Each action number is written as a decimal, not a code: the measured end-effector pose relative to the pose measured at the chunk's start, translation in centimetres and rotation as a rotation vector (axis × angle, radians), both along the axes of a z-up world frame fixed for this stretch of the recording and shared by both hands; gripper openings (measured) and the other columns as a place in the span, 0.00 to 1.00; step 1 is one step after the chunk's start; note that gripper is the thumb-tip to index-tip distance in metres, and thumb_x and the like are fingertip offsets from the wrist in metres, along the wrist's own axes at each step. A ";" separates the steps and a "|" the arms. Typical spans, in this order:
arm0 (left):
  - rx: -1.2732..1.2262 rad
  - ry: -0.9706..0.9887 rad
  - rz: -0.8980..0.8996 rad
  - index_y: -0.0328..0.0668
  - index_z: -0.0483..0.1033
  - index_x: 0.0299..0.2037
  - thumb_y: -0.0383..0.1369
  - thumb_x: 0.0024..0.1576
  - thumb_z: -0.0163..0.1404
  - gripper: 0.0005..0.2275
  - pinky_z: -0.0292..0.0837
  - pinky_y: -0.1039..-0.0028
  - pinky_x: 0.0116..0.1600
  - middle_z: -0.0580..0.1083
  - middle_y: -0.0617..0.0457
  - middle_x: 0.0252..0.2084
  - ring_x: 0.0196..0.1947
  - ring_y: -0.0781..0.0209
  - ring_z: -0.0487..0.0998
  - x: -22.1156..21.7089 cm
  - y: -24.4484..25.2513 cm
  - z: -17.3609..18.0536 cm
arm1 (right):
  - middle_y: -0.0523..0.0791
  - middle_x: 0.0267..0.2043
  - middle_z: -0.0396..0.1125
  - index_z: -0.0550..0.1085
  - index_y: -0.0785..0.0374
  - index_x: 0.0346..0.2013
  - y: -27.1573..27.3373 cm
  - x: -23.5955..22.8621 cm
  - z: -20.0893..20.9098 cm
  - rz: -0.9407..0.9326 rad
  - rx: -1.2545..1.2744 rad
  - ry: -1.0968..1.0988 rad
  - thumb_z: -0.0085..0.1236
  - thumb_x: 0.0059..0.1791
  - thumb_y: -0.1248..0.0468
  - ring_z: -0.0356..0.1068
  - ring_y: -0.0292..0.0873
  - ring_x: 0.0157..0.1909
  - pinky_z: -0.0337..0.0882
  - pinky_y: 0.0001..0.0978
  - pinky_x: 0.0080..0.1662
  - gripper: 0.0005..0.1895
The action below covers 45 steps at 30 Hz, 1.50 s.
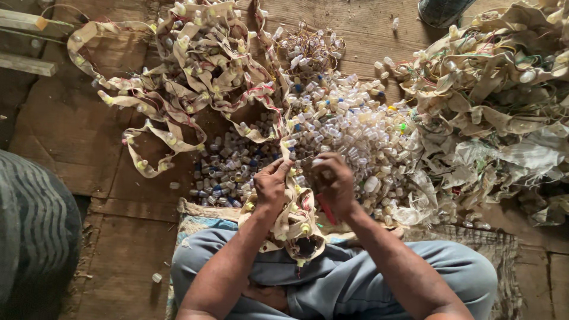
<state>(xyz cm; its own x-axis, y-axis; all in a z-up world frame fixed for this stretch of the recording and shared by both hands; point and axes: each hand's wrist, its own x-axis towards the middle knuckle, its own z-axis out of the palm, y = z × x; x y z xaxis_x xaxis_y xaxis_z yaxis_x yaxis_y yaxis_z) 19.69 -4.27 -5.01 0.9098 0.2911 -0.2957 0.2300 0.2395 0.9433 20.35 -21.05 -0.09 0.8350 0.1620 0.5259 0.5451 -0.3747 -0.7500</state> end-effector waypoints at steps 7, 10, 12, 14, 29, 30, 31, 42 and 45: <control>-0.006 -0.142 -0.236 0.30 0.81 0.54 0.26 0.58 0.56 0.14 0.65 0.75 0.27 0.77 0.47 0.33 0.27 0.64 0.72 -0.4 -0.7 -0.9 | 0.44 0.39 0.69 0.71 0.63 0.54 -2.2 2.0 1.1 -0.311 0.057 0.628 0.56 0.52 0.63 0.70 0.38 0.37 0.77 0.31 0.41 0.16; 0.007 -0.351 -0.478 0.33 0.81 0.50 0.30 0.60 0.50 0.12 0.79 0.78 0.35 0.81 0.54 0.40 0.34 0.70 0.80 -1.2 -0.6 -0.1 | 0.43 0.32 0.69 0.72 0.58 0.56 -1.1 1.3 -0.4 0.001 0.557 1.056 0.51 0.54 0.55 0.65 0.36 0.26 0.68 0.28 0.27 0.19; 0.105 -0.249 -0.512 0.33 0.82 0.49 0.30 0.56 0.52 0.13 0.75 0.78 0.32 0.80 0.53 0.38 0.31 0.69 0.77 -2.1 -0.4 0.5 | 0.42 0.33 0.70 0.73 0.64 0.52 -1.1 1.0 -1.3 -0.016 0.396 0.967 0.52 0.55 0.55 0.67 0.33 0.27 0.68 0.24 0.28 0.17; 0.127 -0.232 -0.547 0.34 0.81 0.49 0.30 0.55 0.53 0.14 0.74 0.78 0.35 0.80 0.52 0.38 0.33 0.69 0.77 -2.7 -0.3 1.0 | 0.41 0.31 0.69 0.74 0.65 0.49 -1.5 1.1 -2.0 0.015 0.437 0.984 0.53 0.56 0.55 0.65 0.31 0.26 0.66 0.22 0.27 0.16; -0.559 0.168 -0.305 0.28 0.78 0.51 0.28 0.60 0.53 0.12 0.82 0.72 0.39 0.80 0.46 0.38 0.32 0.61 0.81 -0.5 0.3 0.3 | 0.40 0.30 0.67 0.76 0.65 0.45 1.1 -0.9 -0.8 -0.007 0.351 0.921 0.50 0.57 0.61 0.63 0.33 0.31 0.65 0.23 0.32 0.11; -0.552 0.142 -0.296 0.27 0.78 0.51 0.28 0.60 0.54 0.12 0.82 0.72 0.39 0.81 0.46 0.38 0.33 0.60 0.81 -0.4 0.4 0.0 | 0.40 0.32 0.69 0.75 0.64 0.45 1.1 -0.9 -0.8 -0.017 0.265 0.866 0.50 0.56 0.63 0.66 0.34 0.33 0.68 0.24 0.35 0.09; -0.546 0.114 -0.286 0.26 0.78 0.51 0.28 0.60 0.55 0.12 0.82 0.72 0.39 0.81 0.45 0.39 0.33 0.60 0.82 -0.4 0.4 -0.3 | 0.40 0.34 0.72 0.75 0.63 0.45 1.1 -0.9 -0.9 -0.026 0.179 0.809 0.49 0.55 0.65 0.70 0.34 0.36 0.72 0.24 0.38 0.08; -0.467 0.077 -0.234 0.25 0.78 0.52 0.28 0.59 0.57 0.14 0.78 0.74 0.39 0.81 0.45 0.38 0.33 0.62 0.80 -0.2 0.4 -1.6 | 0.45 0.34 0.68 0.74 0.66 0.45 0.2 -0.6 -0.5 0.043 0.275 0.898 0.53 0.55 0.61 0.66 0.36 0.32 0.69 0.27 0.35 0.11; -0.481 0.111 -0.231 0.26 0.77 0.53 0.28 0.58 0.57 0.15 0.79 0.74 0.37 0.81 0.45 0.36 0.30 0.62 0.80 0.0 0.5 -1.3 | 0.41 0.34 0.69 0.72 0.60 0.48 0.1 -0.4 0.1 0.059 0.348 0.947 0.55 0.50 0.63 0.68 0.34 0.33 0.72 0.25 0.36 0.13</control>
